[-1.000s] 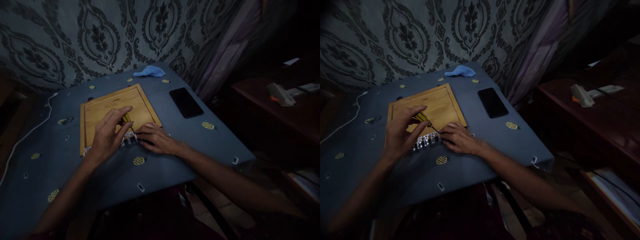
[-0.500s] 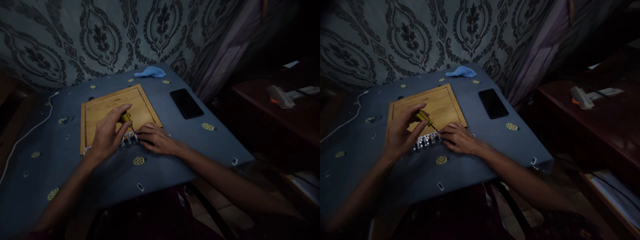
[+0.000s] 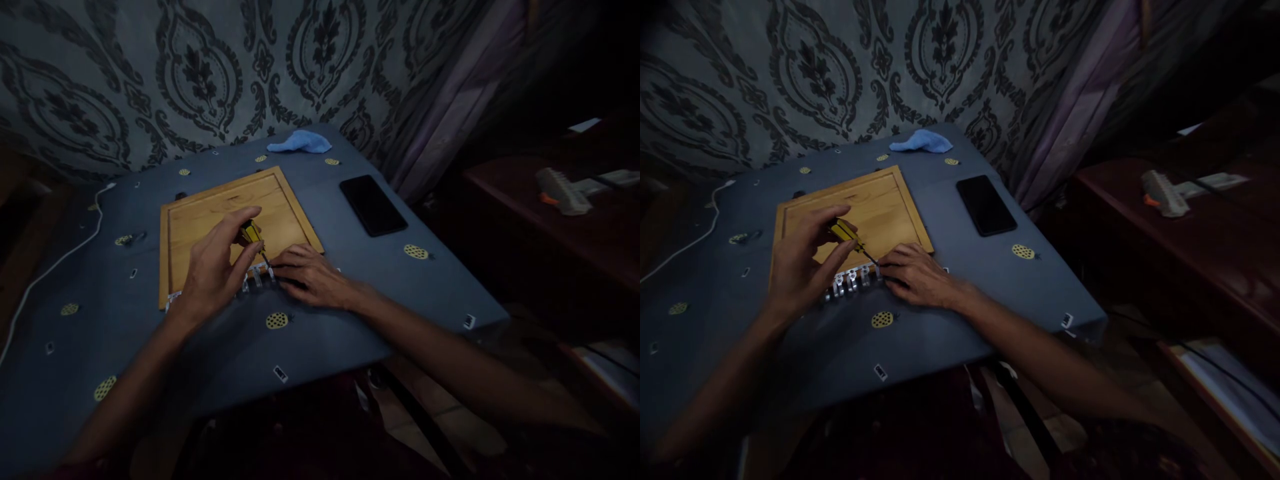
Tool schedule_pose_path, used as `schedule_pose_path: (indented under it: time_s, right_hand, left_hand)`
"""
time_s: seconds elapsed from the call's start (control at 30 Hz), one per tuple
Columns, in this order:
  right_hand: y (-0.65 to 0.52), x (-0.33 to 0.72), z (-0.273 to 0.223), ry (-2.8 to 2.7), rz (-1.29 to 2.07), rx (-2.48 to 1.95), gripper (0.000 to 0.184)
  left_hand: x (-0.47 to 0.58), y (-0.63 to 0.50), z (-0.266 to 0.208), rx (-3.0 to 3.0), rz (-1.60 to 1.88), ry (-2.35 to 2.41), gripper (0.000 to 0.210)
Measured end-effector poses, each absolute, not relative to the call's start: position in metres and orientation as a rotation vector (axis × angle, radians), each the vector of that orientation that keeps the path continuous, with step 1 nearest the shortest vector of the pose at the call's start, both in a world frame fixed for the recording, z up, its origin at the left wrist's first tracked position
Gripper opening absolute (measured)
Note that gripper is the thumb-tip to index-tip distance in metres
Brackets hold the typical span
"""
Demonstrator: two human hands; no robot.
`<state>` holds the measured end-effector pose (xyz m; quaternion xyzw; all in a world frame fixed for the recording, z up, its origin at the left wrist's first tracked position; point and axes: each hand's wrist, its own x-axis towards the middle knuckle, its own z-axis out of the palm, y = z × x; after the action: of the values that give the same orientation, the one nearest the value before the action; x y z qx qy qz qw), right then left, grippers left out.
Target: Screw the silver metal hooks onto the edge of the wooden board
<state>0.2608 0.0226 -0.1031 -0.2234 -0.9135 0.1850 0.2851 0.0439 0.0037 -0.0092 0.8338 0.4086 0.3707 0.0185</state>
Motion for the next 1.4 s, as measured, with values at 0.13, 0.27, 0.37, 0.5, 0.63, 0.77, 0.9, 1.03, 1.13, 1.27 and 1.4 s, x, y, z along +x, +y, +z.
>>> schedule_pose_path:
  time_s: [0.13, 0.27, 0.37, 0.5, 0.63, 0.77, 0.9, 1.03, 1.13, 1.27, 1.4]
  right_hand:
    - [0.023, 0.260, -0.104, -2.427, 0.492, -0.590, 0.032]
    - [0.021, 0.260, -0.102, -2.443, 0.514, -0.621, 0.032]
    - [0.020, 0.262, -0.100, -2.459, 0.517, -0.631, 0.032]
    - [0.020, 0.262, -0.099, -2.465, 0.492, -0.622, 0.033]
    - [0.022, 0.261, -0.101, -2.440, 0.486, -0.589, 0.031]
    - [0.022, 0.260, -0.104, -2.420, 0.485, -0.596, 0.031]
    - [0.022, 0.261, -0.106, -2.416, 0.493, -0.605, 0.030]
    - [0.022, 0.261, -0.105, -2.409, 0.485, -0.581, 0.029]
    - [0.022, 0.261, -0.104, -2.400, 0.471, -0.576, 0.030]
    - [0.022, 0.261, -0.104, -2.397, 0.475, -0.577, 0.030]
    - [0.021, 0.261, -0.103, -2.400, 0.488, -0.591, 0.030]
  left_hand:
    - [0.046, 0.004, -0.011, 2.603, 1.197, 1.264, 0.035]
    - [0.047, 0.006, -0.012, 2.588, 1.181, 1.299, 0.034]
    - [0.047, 0.007, -0.007, 2.583, 1.103, 1.314, 0.036]
    - [0.048, 0.011, -0.001, 2.616, 0.984, 1.246, 0.036]
    - [0.049, 0.013, -0.001, 2.613, 1.010, 1.245, 0.035]
    - [0.047, 0.015, -0.006, 2.584, 1.144, 1.308, 0.034]
    - [0.043, 0.015, -0.006, 2.466, 1.145, 1.299, 0.038]
    - [0.042, 0.015, -0.003, 2.400, 1.081, 1.278, 0.040]
    - [0.043, 0.015, -0.004, 2.442, 1.086, 1.288, 0.038]
    - [0.046, 0.014, -0.008, 2.481, 1.162, 1.316, 0.036]
    - [0.045, 0.011, -0.007, 2.426, 1.142, 1.282, 0.040]
